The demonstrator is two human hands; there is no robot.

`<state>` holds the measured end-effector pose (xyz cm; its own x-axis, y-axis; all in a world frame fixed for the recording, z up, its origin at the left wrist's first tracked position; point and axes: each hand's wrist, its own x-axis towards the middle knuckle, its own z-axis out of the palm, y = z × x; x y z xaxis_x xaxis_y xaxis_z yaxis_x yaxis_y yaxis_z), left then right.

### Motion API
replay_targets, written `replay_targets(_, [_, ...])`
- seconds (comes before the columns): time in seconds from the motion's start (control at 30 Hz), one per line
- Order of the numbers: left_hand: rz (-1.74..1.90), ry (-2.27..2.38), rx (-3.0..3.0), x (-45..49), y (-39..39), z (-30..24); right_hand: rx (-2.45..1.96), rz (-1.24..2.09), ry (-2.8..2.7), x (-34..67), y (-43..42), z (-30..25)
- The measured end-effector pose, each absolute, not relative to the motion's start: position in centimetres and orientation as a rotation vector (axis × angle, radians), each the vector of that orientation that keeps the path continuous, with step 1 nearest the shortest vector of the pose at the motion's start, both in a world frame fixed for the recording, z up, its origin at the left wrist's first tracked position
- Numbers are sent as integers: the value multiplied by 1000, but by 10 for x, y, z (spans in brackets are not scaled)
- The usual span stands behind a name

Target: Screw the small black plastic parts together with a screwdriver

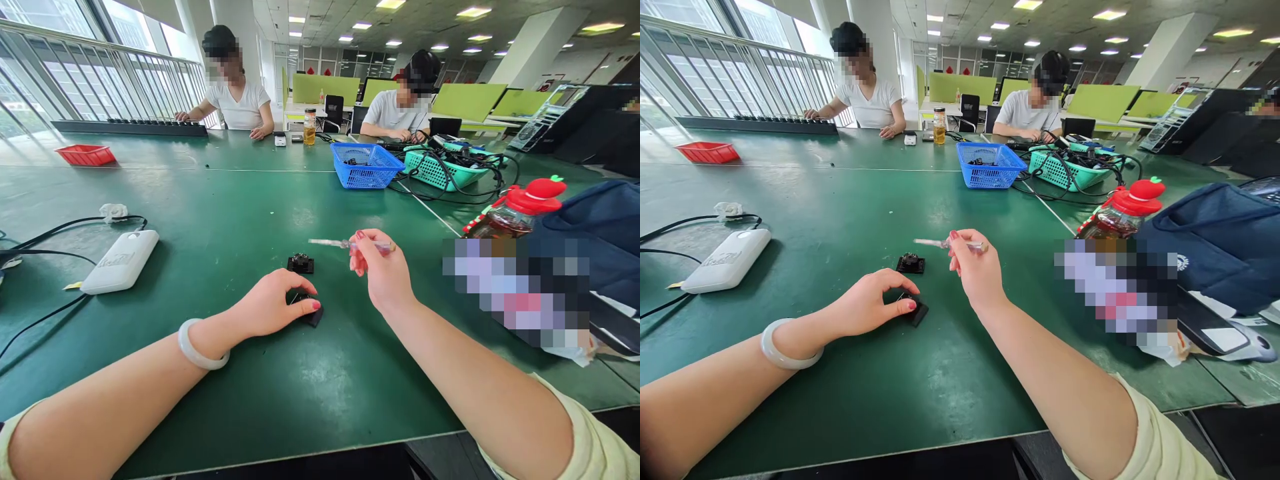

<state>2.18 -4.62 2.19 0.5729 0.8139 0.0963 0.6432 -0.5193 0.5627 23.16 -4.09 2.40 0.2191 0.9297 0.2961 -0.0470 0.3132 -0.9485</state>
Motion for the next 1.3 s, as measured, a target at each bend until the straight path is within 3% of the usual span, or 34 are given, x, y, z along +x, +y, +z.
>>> replay_targets(0.17, [751,1427,2299,19,-28,18,-1044,813,-1191,229,-44,24])
replay_targets(0.4, [527,1366,2399,20,-6,3,-1132,580,-1488,224,-53,23])
replay_targets(0.77, [577,1285,2486,20,-5,-1,-1117,351,-1692,224,-56,25])
replay_targets(1.07, [584,1305,2441,21,-5,-3,-671,-140,-2281,217,-61,19])
replay_targets(1.3, [582,1297,2428,20,-5,-2,-574,-375,-2348,214,-59,16])
